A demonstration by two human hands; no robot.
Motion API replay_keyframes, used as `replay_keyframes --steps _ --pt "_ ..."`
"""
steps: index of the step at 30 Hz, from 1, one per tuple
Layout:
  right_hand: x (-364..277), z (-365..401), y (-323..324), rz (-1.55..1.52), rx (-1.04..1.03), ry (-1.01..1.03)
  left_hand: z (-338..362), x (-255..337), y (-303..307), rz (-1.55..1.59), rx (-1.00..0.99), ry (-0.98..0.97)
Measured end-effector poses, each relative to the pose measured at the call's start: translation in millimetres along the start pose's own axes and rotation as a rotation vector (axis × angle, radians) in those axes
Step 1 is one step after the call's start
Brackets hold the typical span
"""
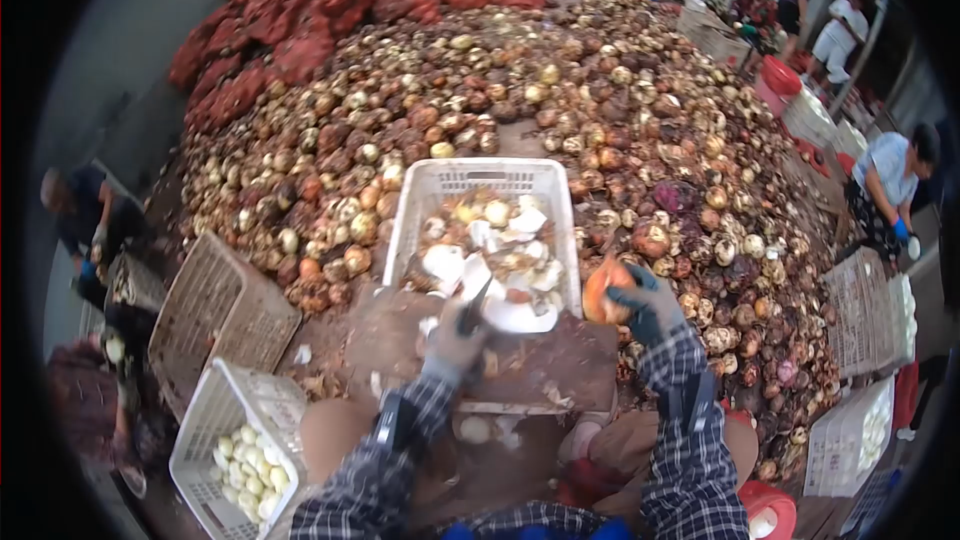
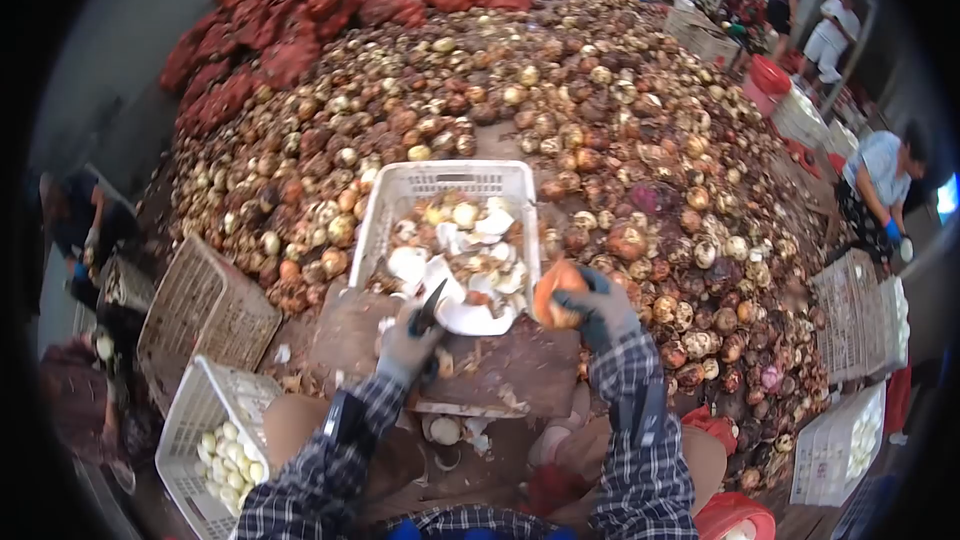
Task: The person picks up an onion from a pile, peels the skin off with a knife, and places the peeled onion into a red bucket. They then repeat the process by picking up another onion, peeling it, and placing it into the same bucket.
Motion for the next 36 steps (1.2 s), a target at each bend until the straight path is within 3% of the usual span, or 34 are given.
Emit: replay_keyframes --steps 2,3,5,7,9,10,12,19,25,31,36 --pt "18.2 18.0 -19.6 0.631 0.062 0.054 -29.9 47.6 23.2 -0.353 -0.071 0.185" --pt "25.6 34.2 -37.2 0.91 0.119 0.088 -44.8 67.7 30.5 -0.442 -0.167 0.149" --pt "40.5 64.0 -66.5 1.272 0.243 0.143 -40.9 61.6 23.4 -0.113 -0.051 -0.088" --pt "77.4 65.2 -56.6 1.274 0.287 0.187 4.1 126.3 41.3 -0.223 -0.121 -0.116" --pt "94.6 64.8 -54.9 1.306 0.347 0.358 52.4 106.2 25.8 -0.278 -0.174 -0.129" --pt "102.0 61.3 -51.0 1.321 0.343 0.345 74.5 106.1 18.1 -0.115 -0.172 -0.177" --pt "97.1 60.5 -54.7 1.332 0.312 0.318 102.8 101.0 8.1 -0.285 -0.245 -0.2" --pt "95.4 60.1 -58.2 1.377 0.279 0.261 99.1 97.3 -22.3 -0.463 -0.538 -0.1" --pt "99.0 59.9 -53.9 1.271 0.261 0.3 101.4 102.3 -26.2 -0.492 -0.608 -0.114" --pt "98.9 59.8 -52.6 1.278 0.233 0.379 104.3 100.5 -24.8 -0.476 -0.514 -0.144" --pt "99.8 60.6 -51.1 1.235 0.251 0.357 99.1 103.9 -25.7 -0.517 -0.623 -0.097"
Point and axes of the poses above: each hand's wrist, its own z-axis away from the middle knuckle, its own y-axis out of the back of the hand, x = y × z, the point moved 5 cm from there along -z, towards the middle knuckle, and after that the axes turned 9 degrees about -y, right-handed, at the moved point
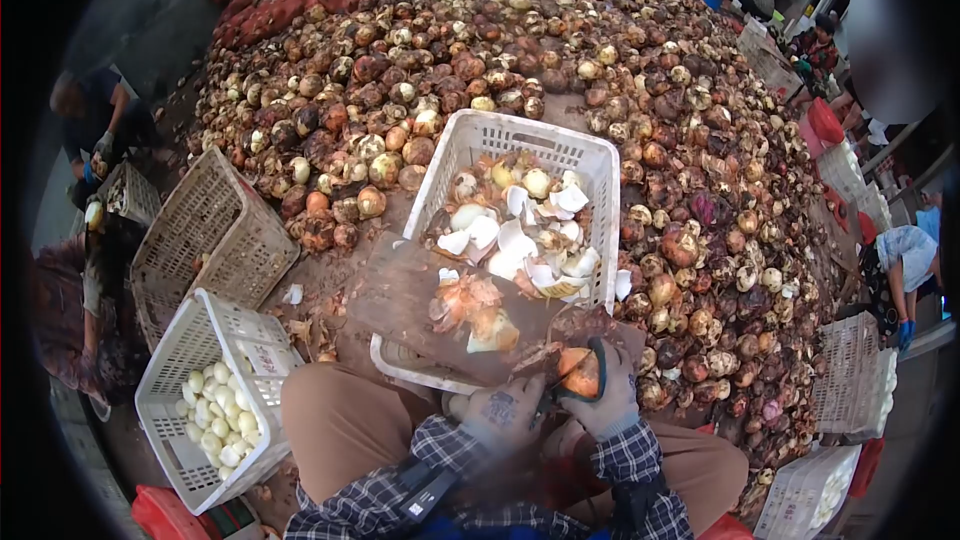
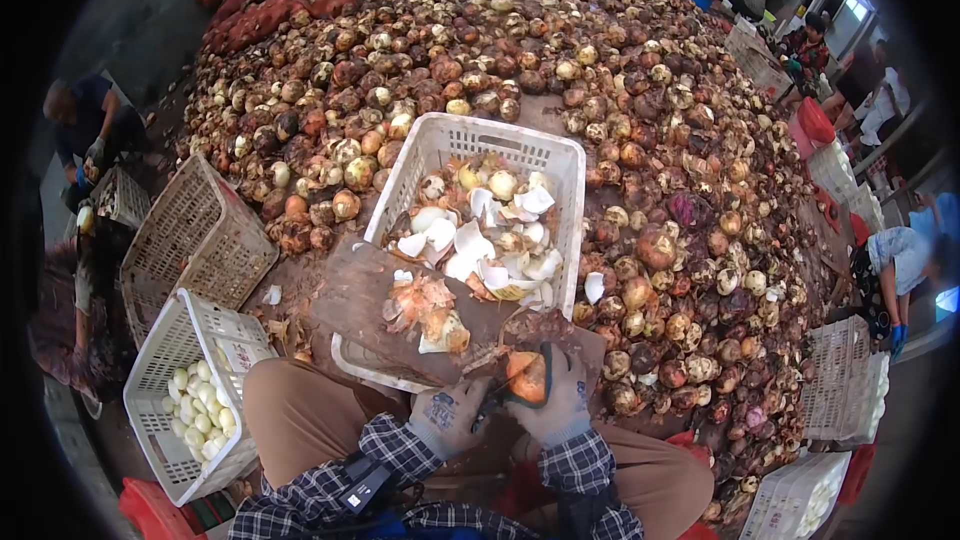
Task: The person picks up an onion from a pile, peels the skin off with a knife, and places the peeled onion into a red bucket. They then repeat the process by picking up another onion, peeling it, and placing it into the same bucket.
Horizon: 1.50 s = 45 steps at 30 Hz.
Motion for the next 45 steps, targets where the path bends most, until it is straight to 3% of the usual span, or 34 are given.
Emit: replay_keyframes --steps 5,8,14,16,19,23,26,30,34,37,38,41,42,45 --pt "-4.6 -0.8 -0.2 -0.004 -0.012 -0.039 -4.8 -1.0 -1.1 -0.019 -0.044 -0.008" --pt "-15.4 4.3 -4.4 0.208 -0.055 -0.01 -16.9 -6.3 -3.0 -0.048 -0.112 0.006" --pt "-3.1 1.0 -7.2 0.009 0.013 -0.012 -27.8 -2.8 -7.7 -0.108 -0.046 -0.021" --pt "-2.2 2.0 -3.9 0.0 0.068 0.023 -21.1 -3.0 -10.0 -0.125 -0.056 0.037" --pt "2.5 5.1 -2.9 -0.252 0.182 -0.055 -1.7 -7.8 -15.9 -0.173 -0.161 0.078" --pt "-1.2 4.9 0.5 -0.096 0.216 -0.058 9.0 -12.3 3.9 -0.139 -0.181 0.128" --pt "39.5 1.5 -8.9 -0.38 0.011 -0.267 2.8 -25.1 6.0 -0.061 -0.11 0.172" --pt "30.7 12.7 -6.0 -0.608 0.002 -0.433 -0.9 -34.4 22.5 -0.062 0.042 0.279" --pt "-39.6 16.4 25.7 0.214 0.182 -0.059 -3.4 -47.2 48.5 0.065 0.133 0.355" --pt "-31.9 -2.1 15.1 0.15 0.214 0.388 4.6 -22.2 36.9 0.083 0.162 0.227" --pt "-28.2 -4.5 11.0 -0.048 0.199 0.276 8.0 -15.5 22.7 0.112 0.168 0.18" --pt "-6.5 -6.2 5.4 -0.215 0.366 0.035 10.2 -14.0 -18.0 0.236 0.092 0.204" --pt "-7.6 -5.3 6.1 -0.177 0.396 0.056 8.2 -16.4 -23.2 0.275 0.066 0.206" --pt "-5.6 -7.4 3.0 -0.228 0.438 0.081 10.7 -15.2 -19.3 0.357 0.283 0.176"
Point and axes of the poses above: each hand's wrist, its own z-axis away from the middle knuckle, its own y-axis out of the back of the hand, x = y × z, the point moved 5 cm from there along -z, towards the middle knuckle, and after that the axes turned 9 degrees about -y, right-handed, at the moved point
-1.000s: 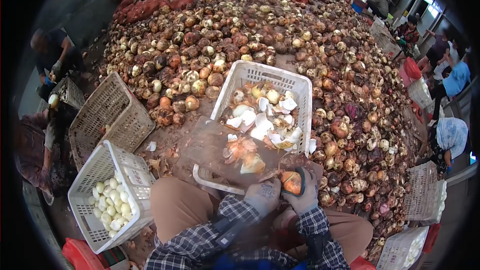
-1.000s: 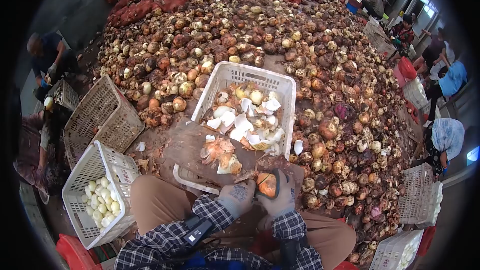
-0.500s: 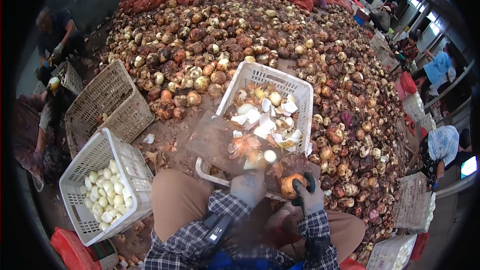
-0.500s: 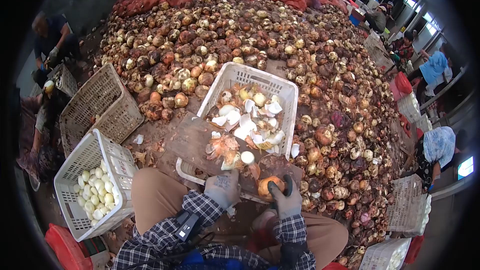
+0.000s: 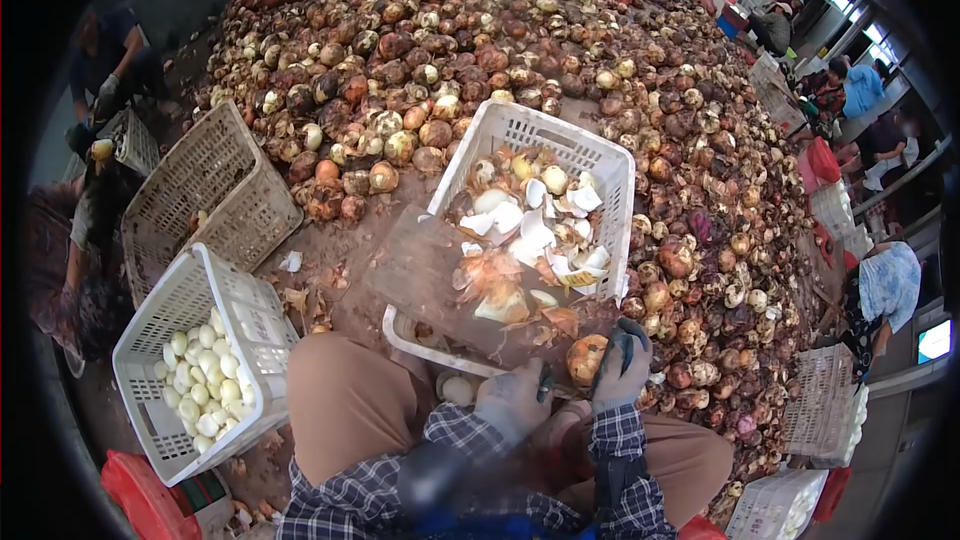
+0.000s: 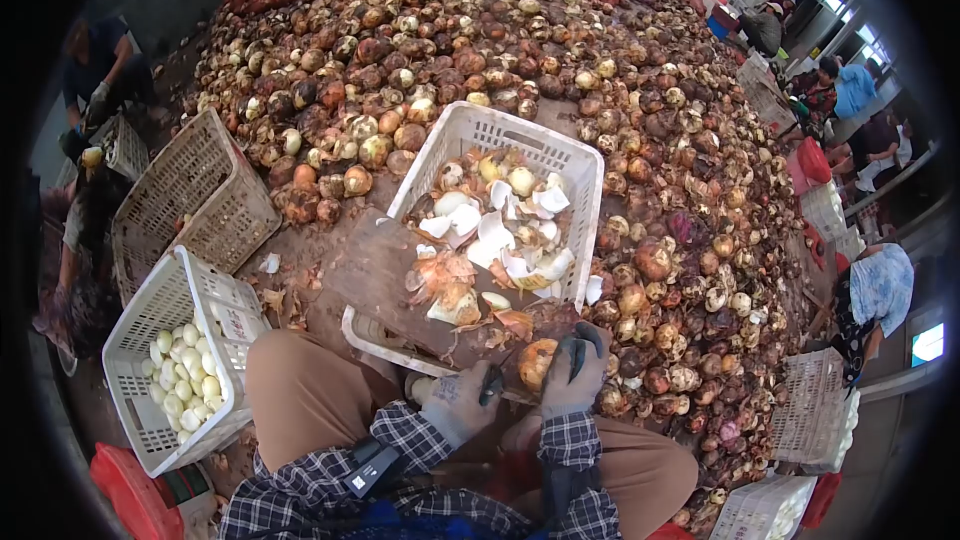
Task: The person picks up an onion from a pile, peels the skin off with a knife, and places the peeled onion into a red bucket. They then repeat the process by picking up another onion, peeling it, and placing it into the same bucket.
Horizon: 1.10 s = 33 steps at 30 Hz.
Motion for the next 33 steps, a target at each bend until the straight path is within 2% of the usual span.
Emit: replay_keyframes --steps 3,7,10,15,18,21,24,30,33 --pt "20.7 4.2 -9.9 -0.168 0.032 -0.043 4.8 13.9 -0.4 -0.059 -0.012 -0.104" --pt "25.1 12.4 -10.4 -0.074 0.022 -0.112 11.3 19.4 -6.9 -0.18 -0.149 -0.046" --pt "27.9 15.9 -13.2 -0.097 0.06 -0.12 10.3 17.1 -15.6 -0.291 -0.164 -0.053" --pt "30.2 17.2 -14.1 -0.063 0.046 -0.173 7.2 21.8 -7.0 -0.244 -0.23 -0.048" --pt "20.0 18.4 -12.9 0.063 0.067 -0.102 7.8 23.8 -2.1 -0.218 -0.25 -0.035" --pt "10.4 18.4 -13.6 0.002 0.026 -0.13 6.7 22.9 -2.4 -0.223 -0.257 -0.046" --pt "-1.2 18.6 -12.8 0.107 0.029 -0.038 4.9 17.0 -6.9 -0.238 -0.227 -0.075" --pt "-9.4 20.4 -14.7 0.093 0.036 -0.018 -1.1 13.3 -9.5 -0.229 -0.254 -0.078" --pt "6.2 23.6 -18.5 -0.027 0.077 -0.102 -4.5 14.5 -13.0 -0.259 -0.292 -0.05"
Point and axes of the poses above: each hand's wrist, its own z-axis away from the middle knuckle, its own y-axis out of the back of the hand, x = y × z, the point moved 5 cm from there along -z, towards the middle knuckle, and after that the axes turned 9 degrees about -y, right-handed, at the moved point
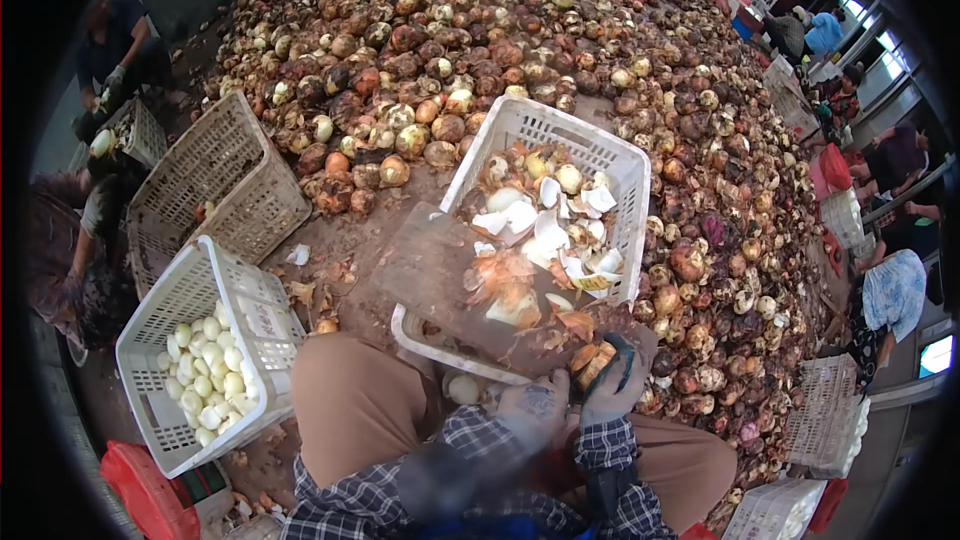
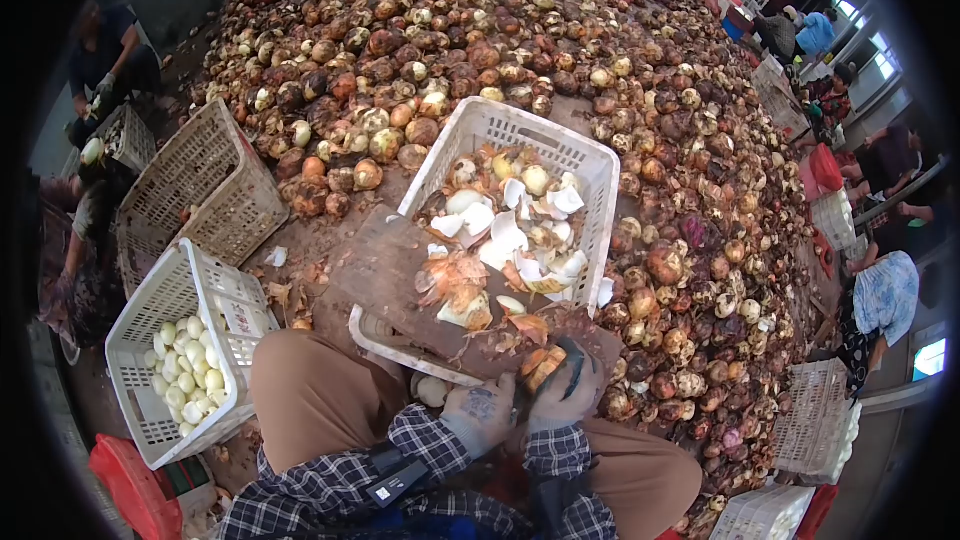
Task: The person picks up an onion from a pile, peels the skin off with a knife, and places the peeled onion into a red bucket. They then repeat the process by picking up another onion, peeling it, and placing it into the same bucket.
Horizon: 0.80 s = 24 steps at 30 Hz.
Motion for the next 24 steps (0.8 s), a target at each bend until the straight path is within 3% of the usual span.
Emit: replay_keyframes --steps 5,9,10,13,14,18,22,24 --pt "-16.7 1.7 2.8 0.131 -0.006 0.084 -10.0 -1.6 -5.0 -0.039 0.002 0.056" --pt "3.0 -12.8 2.7 -0.134 -0.104 -0.121 9.3 -5.7 -6.0 -0.016 0.041 0.054" --pt "-5.8 -14.9 10.0 -0.095 -0.085 -0.127 14.9 -6.5 -3.8 0.0 0.037 0.056" --pt "-26.4 -10.7 23.4 0.055 -0.098 0.178 10.0 -15.9 -2.6 0.057 -0.171 0.182" --pt "-15.3 -8.8 18.0 0.074 -0.213 0.275 7.6 -22.0 -10.8 0.039 -0.079 0.153" --pt "-62.4 6.1 22.9 0.701 -0.285 0.331 7.6 -24.2 -8.3 0.07 -0.058 0.153" --pt "-21.5 -23.8 32.0 0.192 -0.314 -0.019 11.9 -27.4 5.0 0.192 -0.027 0.181" --pt "-14.2 -25.6 36.6 -0.317 -0.362 -0.296 8.4 -36.4 -4.3 0.263 0.103 0.141"
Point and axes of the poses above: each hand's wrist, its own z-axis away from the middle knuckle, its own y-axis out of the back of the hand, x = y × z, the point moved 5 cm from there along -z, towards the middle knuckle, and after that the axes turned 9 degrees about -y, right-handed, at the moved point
